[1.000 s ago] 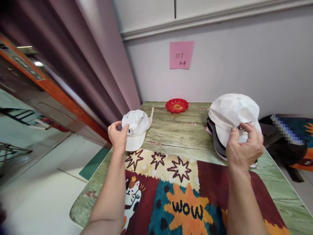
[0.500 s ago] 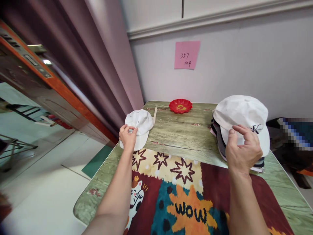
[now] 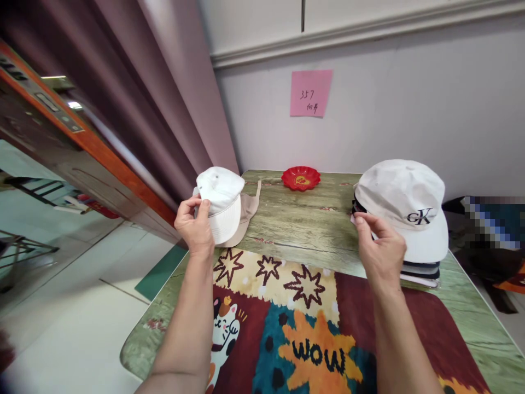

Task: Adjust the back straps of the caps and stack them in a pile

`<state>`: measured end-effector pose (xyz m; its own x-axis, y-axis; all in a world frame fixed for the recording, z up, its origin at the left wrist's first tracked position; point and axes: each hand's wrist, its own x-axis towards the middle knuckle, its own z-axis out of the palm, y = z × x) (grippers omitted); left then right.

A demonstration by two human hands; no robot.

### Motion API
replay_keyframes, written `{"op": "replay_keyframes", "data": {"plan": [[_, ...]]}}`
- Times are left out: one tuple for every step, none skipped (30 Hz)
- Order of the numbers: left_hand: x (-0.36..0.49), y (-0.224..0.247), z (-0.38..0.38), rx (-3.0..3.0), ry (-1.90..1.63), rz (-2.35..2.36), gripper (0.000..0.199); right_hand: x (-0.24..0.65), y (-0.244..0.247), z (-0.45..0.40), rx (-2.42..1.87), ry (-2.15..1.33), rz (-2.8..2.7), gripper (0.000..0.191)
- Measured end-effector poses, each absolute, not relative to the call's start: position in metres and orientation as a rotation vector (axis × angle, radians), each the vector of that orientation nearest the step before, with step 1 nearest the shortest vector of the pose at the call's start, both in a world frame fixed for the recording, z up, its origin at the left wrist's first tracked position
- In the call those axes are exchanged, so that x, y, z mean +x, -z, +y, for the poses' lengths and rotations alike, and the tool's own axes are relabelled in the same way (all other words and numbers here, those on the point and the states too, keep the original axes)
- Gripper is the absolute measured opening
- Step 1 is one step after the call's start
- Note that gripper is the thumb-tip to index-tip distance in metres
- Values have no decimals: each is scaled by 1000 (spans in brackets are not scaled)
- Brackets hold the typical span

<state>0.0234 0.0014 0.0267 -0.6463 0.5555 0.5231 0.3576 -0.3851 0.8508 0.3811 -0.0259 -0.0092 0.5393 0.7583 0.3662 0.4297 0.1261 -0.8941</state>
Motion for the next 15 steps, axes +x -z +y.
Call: {"op": "replay_keyframes", "data": {"plan": [[35,-33,-2,1274,-2220,1589,12,375,9,-26,-1417,-500,-1060,40],[47,-37,-6,1290,-2217,1518,11,368,9,-27,-1331,-685,-1036,42],[59,-41,-10,1289,-2193,1445,11,362,9,-27,-1252,-870,-1010,44],[71,-43,-13,1277,-2159,1375,10,355,8,-29,-1182,-1047,-995,48],[83,-44,-17,1261,-2119,1313,9,348,7,-30,-1110,-1212,-984,53],[95,-43,-20,1246,-2077,1260,9,341,5,-32,-1034,-1364,-980,58],[106,-42,-23,1238,-2029,1217,9,334,4,-34,-958,-1495,-985,63],[117,-40,-27,1240,-1976,1183,8,328,2,-36,-880,-1600,-987,67],[126,-37,-30,1251,-1919,1155,8,323,0,-38,-806,-1668,-974,68],[135,-35,-33,1275,-1852,1130,8,318,-2,-40,-740,-1697,-938,68],[142,-33,-36,1308,-1778,1108,8,315,-3,-40,-688,-1689,-878,65],[149,-31,-39,1348,-1697,1088,7,313,-4,-41,-651,-1664,-809,61],[153,-29,-41,1392,-1617,1070,7,313,-5,-40,-630,-1629,-736,56],[157,-28,-43,1433,-1541,1053,6,314,-5,-40,-620,-1596,-668,51],[158,-27,-43,1464,-1477,1035,6,316,-5,-38,-618,-1575,-616,47]]}}
